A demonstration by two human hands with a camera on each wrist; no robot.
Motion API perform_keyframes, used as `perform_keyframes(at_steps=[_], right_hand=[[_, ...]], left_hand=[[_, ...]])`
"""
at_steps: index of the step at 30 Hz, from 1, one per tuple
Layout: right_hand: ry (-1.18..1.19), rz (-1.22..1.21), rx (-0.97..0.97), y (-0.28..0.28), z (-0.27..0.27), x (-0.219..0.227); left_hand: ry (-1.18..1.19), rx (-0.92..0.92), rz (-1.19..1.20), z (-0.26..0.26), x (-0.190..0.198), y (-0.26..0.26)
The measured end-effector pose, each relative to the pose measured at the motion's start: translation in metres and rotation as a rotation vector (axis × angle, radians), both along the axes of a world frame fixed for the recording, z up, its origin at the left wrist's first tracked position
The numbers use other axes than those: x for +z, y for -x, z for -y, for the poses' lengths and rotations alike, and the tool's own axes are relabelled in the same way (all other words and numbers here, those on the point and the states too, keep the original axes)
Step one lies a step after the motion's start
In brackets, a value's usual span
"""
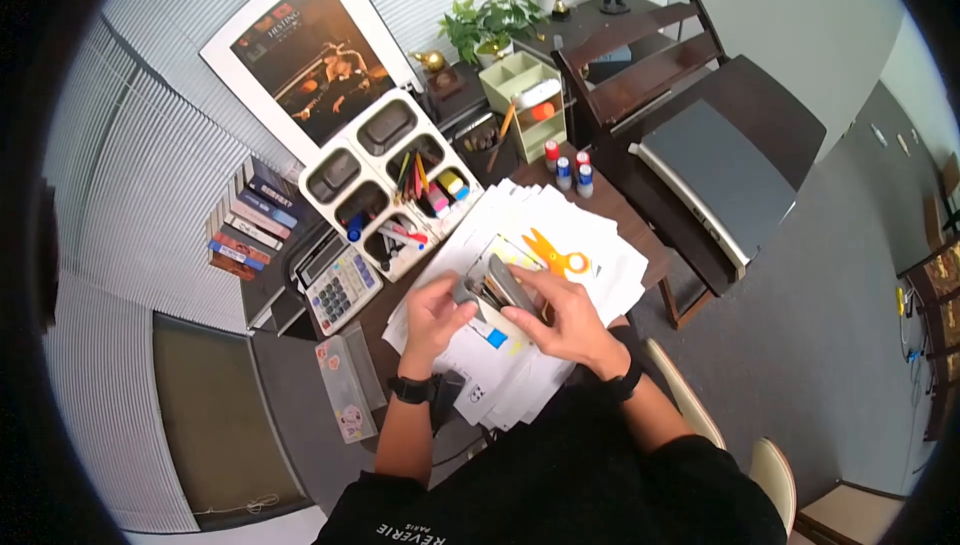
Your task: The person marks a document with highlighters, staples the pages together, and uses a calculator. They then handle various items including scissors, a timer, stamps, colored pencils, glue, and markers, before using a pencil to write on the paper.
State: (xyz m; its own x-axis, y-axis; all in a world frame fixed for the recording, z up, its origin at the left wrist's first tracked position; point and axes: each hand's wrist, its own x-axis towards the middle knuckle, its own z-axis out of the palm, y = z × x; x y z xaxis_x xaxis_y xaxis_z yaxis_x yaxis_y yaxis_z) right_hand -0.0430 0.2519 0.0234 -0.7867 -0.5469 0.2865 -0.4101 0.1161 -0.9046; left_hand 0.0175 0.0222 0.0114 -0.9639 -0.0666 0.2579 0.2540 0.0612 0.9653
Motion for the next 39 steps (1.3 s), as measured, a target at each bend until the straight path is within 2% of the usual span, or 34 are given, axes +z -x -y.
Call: perform_keyframes(at_steps=[4,8,12,16,18,22,24,27,30,32,34,36,39], right_hand=[[-0.064,-0.057,-0.047,0.003,0.004,0.009],[-0.129,-0.222,-0.090,0.005,0.005,0.016],[-0.097,-0.237,-0.099,0.006,0.006,0.011],[-0.047,-0.129,-0.099,0.005,0.010,0.014],[-0.059,0.038,-0.033,0.007,0.010,0.015],[-0.033,0.016,0.035,0.010,0.012,0.017],[-0.084,0.000,0.159,0.010,0.012,0.012],[-0.061,-0.004,0.232,0.005,0.012,0.012],[-0.114,0.080,0.318,0.006,0.007,0.012],[0.060,-0.124,0.286,0.003,0.010,0.013],[-0.014,-0.017,0.322,0.008,0.004,0.012],[-0.063,-0.049,0.357,0.007,0.000,0.017],[-0.057,-0.088,0.259,-0.001,0.006,0.012]], left_hand=[[-0.003,-0.021,0.013,-0.006,0.000,-0.001],[-0.041,-0.125,0.038,-0.011,0.002,0.000],[0.000,-0.156,0.062,-0.011,0.004,0.000],[-0.016,-0.176,0.027,-0.005,-0.002,0.001],[-0.043,-0.188,0.016,-0.002,-0.007,0.002],[-0.139,-0.151,-0.020,-0.013,0.000,0.007],[-0.112,-0.194,0.068,-0.016,0.007,0.004],[-0.035,-0.339,-0.034,-0.017,0.010,0.006],[-0.050,-0.260,-0.148,-0.012,0.002,0.010],[-0.083,-0.180,-0.154,-0.013,-0.001,0.012],[-0.021,-0.177,-0.164,-0.012,0.003,0.011],[-0.105,-0.194,-0.128,-0.015,0.008,0.009],[-0.120,-0.203,-0.133,-0.012,0.007,0.008]])
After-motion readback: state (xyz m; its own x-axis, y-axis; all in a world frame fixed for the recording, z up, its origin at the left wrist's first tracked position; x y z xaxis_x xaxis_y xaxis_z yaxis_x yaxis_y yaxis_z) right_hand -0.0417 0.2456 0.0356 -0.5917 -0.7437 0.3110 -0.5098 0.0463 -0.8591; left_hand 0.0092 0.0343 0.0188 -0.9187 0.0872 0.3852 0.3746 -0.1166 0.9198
